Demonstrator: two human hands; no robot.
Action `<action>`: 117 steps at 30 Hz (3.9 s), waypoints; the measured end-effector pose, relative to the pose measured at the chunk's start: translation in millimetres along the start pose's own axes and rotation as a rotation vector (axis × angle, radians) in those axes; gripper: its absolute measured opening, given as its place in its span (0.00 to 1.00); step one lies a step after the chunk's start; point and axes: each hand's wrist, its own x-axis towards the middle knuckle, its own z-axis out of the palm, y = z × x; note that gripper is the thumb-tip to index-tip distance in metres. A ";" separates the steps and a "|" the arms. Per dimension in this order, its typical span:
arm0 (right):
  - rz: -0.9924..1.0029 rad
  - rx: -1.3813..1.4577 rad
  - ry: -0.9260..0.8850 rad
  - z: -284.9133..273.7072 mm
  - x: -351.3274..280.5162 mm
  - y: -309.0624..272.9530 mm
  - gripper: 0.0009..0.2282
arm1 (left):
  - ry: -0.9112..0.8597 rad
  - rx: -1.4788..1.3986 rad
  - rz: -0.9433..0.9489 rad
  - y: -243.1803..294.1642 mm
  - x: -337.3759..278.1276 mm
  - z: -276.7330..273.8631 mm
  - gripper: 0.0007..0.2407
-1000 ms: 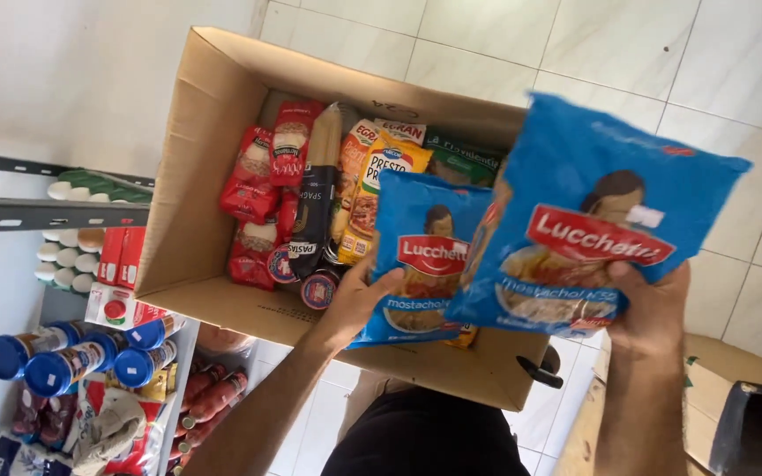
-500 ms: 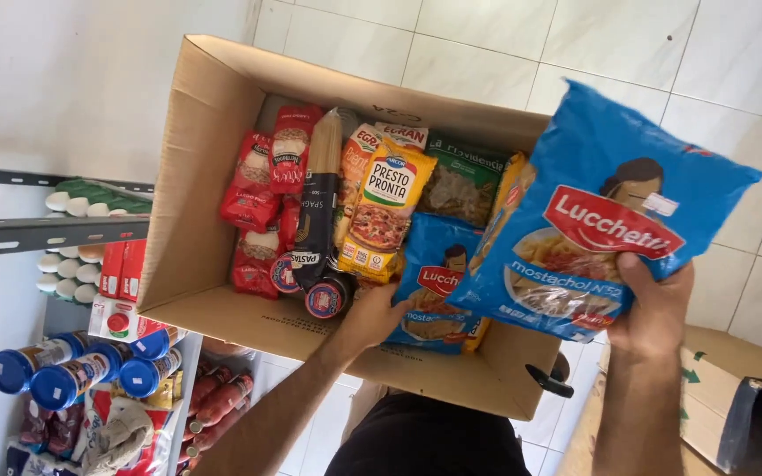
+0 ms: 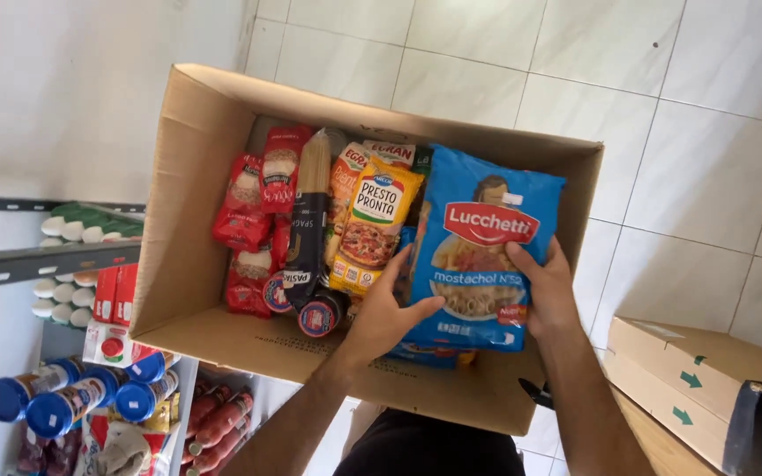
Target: The person picks up bags of sugar, bags of pasta, bags of polenta, and canned goods from a shelf and places them into a cardboard box.
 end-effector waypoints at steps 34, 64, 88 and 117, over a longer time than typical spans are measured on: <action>-1.169 -1.134 -0.785 138.7 -79.0 -1.8 0.22 | 0.724 0.563 0.625 -83.5 -103.9 -16.0 0.26; -1.604 -1.033 -1.432 450.9 -530.9 188.7 0.25 | 1.792 0.182 0.368 -280.5 -590.4 -204.7 0.22; -1.880 -1.184 -1.022 675.8 -583.2 289.7 0.39 | 1.967 -0.046 0.088 -355.8 -632.8 -514.5 0.49; -1.309 -1.480 -1.226 715.9 -600.4 313.1 0.45 | 1.611 -0.488 0.456 -305.0 -669.1 -484.2 0.30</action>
